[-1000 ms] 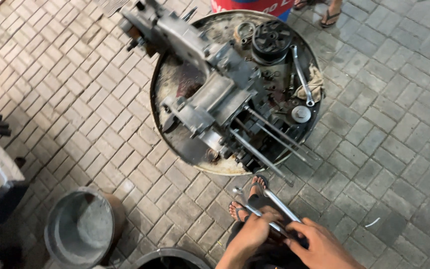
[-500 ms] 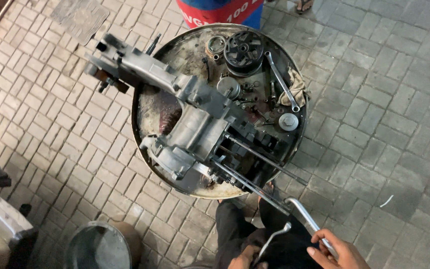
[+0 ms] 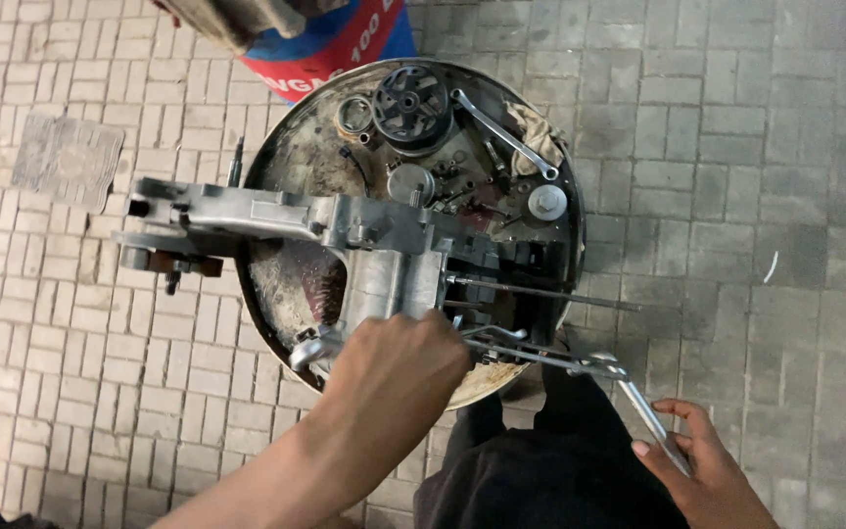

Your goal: Disassembling an engine casing using various wrenches and manual force to separate the components.

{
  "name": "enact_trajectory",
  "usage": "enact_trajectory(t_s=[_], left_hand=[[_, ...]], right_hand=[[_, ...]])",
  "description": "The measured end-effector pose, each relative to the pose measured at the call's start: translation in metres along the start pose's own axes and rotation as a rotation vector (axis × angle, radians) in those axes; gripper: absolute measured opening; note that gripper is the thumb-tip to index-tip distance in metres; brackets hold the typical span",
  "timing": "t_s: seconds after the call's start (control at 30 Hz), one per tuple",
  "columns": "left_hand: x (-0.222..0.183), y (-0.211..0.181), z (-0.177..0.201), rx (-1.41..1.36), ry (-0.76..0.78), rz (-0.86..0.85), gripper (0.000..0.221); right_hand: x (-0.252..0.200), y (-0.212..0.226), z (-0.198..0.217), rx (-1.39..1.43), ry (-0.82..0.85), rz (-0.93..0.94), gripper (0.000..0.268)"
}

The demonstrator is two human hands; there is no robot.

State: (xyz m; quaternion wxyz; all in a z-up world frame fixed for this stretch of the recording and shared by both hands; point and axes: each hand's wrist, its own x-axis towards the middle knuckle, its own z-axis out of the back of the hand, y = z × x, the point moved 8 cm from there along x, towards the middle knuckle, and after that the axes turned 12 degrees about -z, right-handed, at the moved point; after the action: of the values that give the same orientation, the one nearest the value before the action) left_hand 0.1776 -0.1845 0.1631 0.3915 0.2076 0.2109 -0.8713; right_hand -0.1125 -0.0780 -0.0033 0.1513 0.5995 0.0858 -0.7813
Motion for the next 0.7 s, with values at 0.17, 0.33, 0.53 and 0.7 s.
enact_trajectory(t_s=[0.17, 0.33, 0.53, 0.7], left_hand=[[0.06, -0.01, -0.014, 0.217, 0.096, -0.197, 0.032], [0.063, -0.024, 0.001, 0.265, 0.174, -0.298, 0.02], [0.051, -0.021, 0.067, 0.516, -0.054, -0.223, 0.036], [0.089, -0.012, 0.017, 0.598, 0.046, -0.221, 0.026]], right_hand=[[-0.002, -0.061, -0.037, 0.076, -0.031, -0.092, 0.035], [0.005, -0.127, -0.081, 0.175, -0.077, -0.118, 0.044], [0.018, -0.178, -0.117, 0.206, -0.023, -0.257, 0.055], [0.038, -0.22, -0.123, 0.284, -0.066, -0.273, 0.054]])
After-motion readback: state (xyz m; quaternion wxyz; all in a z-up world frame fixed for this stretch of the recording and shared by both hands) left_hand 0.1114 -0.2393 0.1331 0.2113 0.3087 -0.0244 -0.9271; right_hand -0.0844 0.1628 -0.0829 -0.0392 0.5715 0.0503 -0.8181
